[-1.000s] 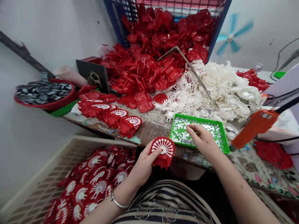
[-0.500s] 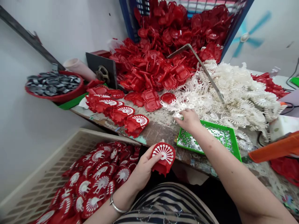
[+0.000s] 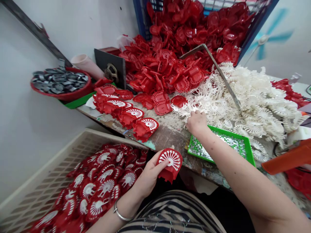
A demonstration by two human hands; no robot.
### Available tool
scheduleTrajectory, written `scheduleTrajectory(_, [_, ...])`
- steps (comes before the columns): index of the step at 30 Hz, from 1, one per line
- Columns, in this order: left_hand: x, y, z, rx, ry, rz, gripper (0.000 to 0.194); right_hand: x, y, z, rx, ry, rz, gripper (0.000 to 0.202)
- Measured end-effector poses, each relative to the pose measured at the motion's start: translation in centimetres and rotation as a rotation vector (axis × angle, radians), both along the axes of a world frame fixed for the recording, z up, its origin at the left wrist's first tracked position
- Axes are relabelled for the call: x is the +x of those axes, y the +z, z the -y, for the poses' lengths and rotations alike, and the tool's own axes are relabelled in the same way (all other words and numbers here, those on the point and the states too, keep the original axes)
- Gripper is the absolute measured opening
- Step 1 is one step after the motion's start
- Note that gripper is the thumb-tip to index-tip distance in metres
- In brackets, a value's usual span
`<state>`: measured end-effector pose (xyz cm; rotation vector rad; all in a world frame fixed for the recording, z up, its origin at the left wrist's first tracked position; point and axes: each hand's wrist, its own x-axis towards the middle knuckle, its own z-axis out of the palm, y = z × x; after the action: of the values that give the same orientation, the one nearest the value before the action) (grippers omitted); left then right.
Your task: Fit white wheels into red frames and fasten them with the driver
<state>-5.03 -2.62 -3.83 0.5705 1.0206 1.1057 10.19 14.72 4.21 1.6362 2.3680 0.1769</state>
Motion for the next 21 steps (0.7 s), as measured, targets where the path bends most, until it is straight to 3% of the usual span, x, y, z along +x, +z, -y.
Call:
scheduleTrajectory(5, [-0.1, 0.1, 0.1, -0.01, -0.001, -0.008, 0.051, -0.3, 0.6, -0.6, -0.023, 0.015, -0.023, 0.028])
scheduleTrajectory(9, [-0.2, 0.2, 0.2, -0.013, 0.0, -0.009, 0.054, 1.4, 1.2, -1.7, 0.005, -0.055, -0.125, 0.034])
scheduleTrajectory(15, [0.1, 0.3, 0.2, -0.023, 0.001, -0.015, 0.055, 4.9, 2.0, -2.4, 0.099, -0.201, -0.471, 0.031])
scheduleTrajectory(21, [0.3, 0.4, 0.2, -0.033, 0.015, -0.028, 0.055, 8.7, 2.7, -1.0, 0.176, -0.416, -0.847, 0.036])
